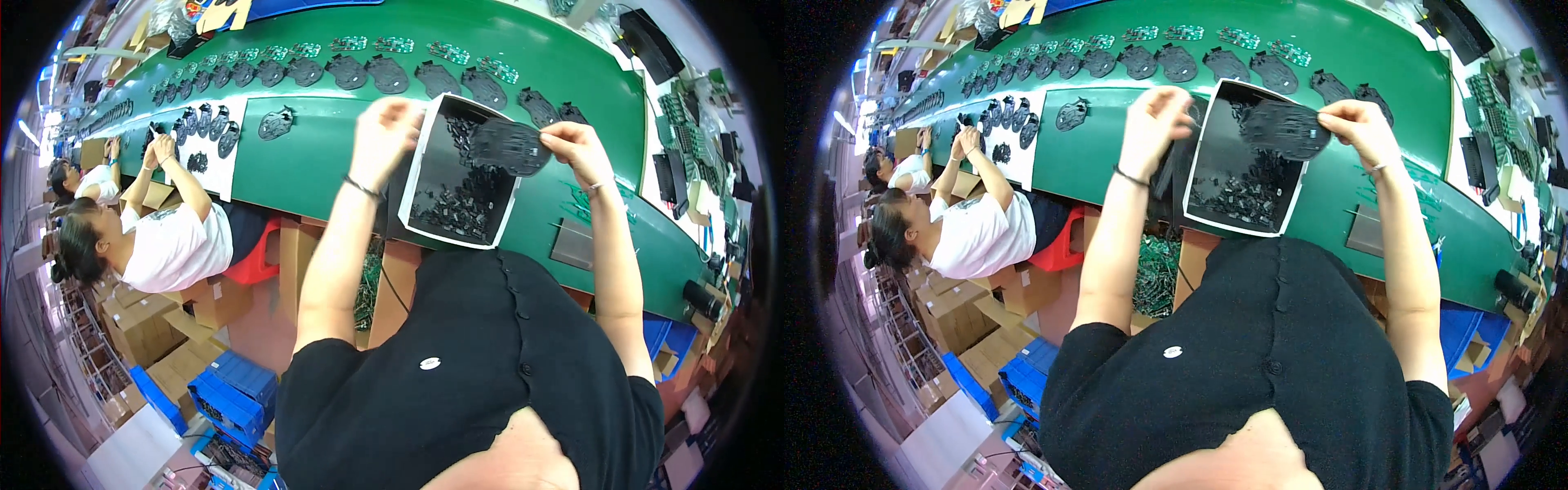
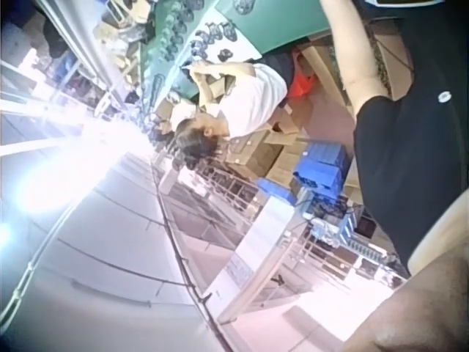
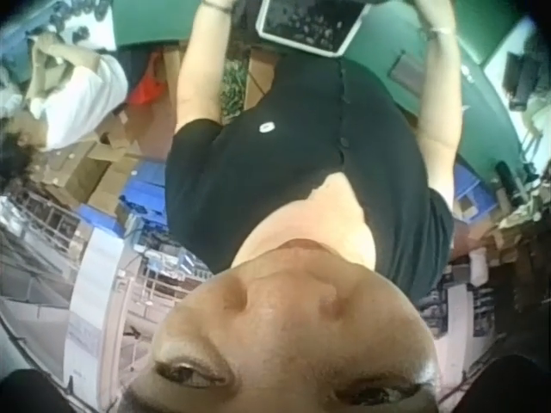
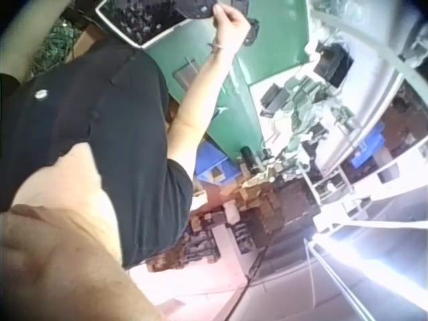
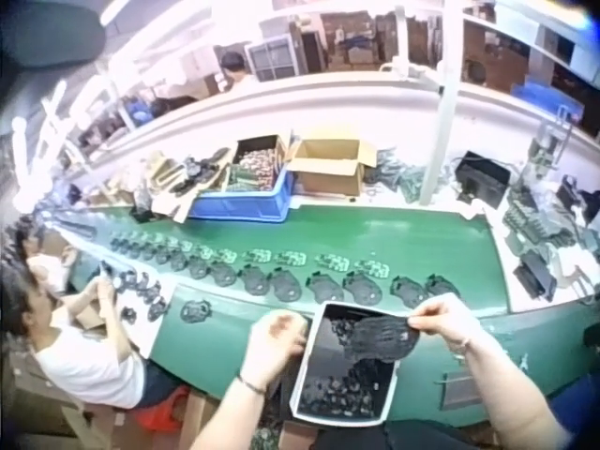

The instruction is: The person assembles computer mouse bases by inserting small components from a container into plastic shells by hand. The person also cuts green circuit board panels using pliers and attaches the circuit boards and components into the shells.

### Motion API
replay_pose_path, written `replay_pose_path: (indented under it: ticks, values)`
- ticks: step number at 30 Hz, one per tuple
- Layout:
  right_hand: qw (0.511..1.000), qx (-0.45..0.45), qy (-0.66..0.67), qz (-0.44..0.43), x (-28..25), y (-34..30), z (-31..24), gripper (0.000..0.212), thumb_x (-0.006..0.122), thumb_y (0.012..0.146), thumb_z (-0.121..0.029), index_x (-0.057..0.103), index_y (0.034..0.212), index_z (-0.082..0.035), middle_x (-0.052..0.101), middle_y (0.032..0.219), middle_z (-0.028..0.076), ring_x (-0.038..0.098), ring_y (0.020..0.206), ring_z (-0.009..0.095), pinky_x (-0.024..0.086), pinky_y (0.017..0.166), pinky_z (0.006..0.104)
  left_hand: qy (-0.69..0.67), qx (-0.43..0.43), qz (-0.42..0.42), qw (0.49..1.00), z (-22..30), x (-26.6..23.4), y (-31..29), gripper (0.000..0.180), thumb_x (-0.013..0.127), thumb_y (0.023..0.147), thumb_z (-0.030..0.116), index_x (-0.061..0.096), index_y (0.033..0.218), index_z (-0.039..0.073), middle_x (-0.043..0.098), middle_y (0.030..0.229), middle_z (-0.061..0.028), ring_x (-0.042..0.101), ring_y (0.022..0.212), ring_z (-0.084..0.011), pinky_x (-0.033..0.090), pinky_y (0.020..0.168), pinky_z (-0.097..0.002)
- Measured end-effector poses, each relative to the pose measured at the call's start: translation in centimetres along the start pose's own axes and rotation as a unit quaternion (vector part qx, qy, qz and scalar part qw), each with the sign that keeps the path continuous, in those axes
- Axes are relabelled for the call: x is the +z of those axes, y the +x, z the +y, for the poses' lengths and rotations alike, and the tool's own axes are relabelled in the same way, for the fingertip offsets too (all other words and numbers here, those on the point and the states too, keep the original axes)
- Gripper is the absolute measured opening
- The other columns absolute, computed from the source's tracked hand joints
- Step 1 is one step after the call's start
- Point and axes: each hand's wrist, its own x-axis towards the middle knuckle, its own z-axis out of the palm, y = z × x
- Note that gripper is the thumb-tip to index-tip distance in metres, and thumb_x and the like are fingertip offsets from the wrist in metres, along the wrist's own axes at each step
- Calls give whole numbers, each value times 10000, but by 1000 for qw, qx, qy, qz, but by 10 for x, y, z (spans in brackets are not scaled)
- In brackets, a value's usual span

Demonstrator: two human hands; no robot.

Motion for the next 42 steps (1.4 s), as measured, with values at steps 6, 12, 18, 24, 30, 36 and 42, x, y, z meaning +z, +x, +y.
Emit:
replay_pose_path:
  ticks: [6, 12, 18, 24, 30, 36, 42]
  values:
    - [984, -3, 123, 131, -63, 7, 42, 125, 638, 750, -84, 633, 836, 7, 560, 685, 6, 418, 544, 56, 312, 471, 172, 542, -63, 238, 803, -143, -135, 114, 574, 585, 729, 304, 425, 1157, -45, 469, 1159, -215, 442, 1081, -356, 381, 870, -451]
    - [939, 66, 187, 281, -138, 21, 122, 111, 621, 760, -51, 618, 844, 21, 545, 654, 25, 432, 504, 68, 328, 435, 170, 529, -138, 205, 812, -174, -174, 107, 668, 530, 797, 358, 243, 1338, 90, 363, 1311, -158, 402, 1103, -411, 363, 914, -458]
    - [868, 114, 231, 425, -197, 33, 202, 61, 622, 728, -1, 610, 782, 26, 564, 634, 55, 462, 475, 103, 357, 396, 202, 518, -30, 320, 792, -153, -137, 68, 475, 567, 773, 243, 430, 1187, 56, 507, 1098, -163, 490, 942, -355, 426, 784, -442]
    - [846, 179, 210, 456, -204, 68, 230, 22, 639, 718, -6, 622, 730, -13, 555, 581, 36, 452, 431, 102, 360, 370, 207, 551, -157, 291, 766, -189, -196, 82, 696, 522, 793, 392, 233, 1349, 88, 280, 1378, -114, 417, 1094, -383, 370, 915, -420]
    - [831, 241, 185, 465, -225, 64, 250, 26, 637, 740, -19, 629, 736, -44, 572, 594, 23, 444, 408, 86, 351, 346, 198, 580, -64, 273, 765, -168, -136, 55, 385, 494, 838, 316, 498, 1144, 81, 524, 1110, -128, 496, 935, -343, 406, 813, -418]
    - [854, 231, 125, 449, -228, 75, 252, 71, 630, 748, -7, 618, 811, -37, 580, 630, 20, 451, 438, 77, 354, 377, 199, 562, 78, 333, 753, -170, -109, -3, 267, 588, 793, 264, 599, 829, 0, 554, 885, -179, 514, 798, -324, 417, 714, -412]
    - [863, 231, -31, 447, -231, 88, 255, 148, 647, 743, -53, 638, 890, -49, 598, 659, 30, 501, 502, 98, 411, 454, 226, 368, -218, 509, 747, -197, -107, 3, 684, 762, 551, 485, 492, 849, -68, 559, 825, -217, 553, 793, -364, 440, 755, -423]
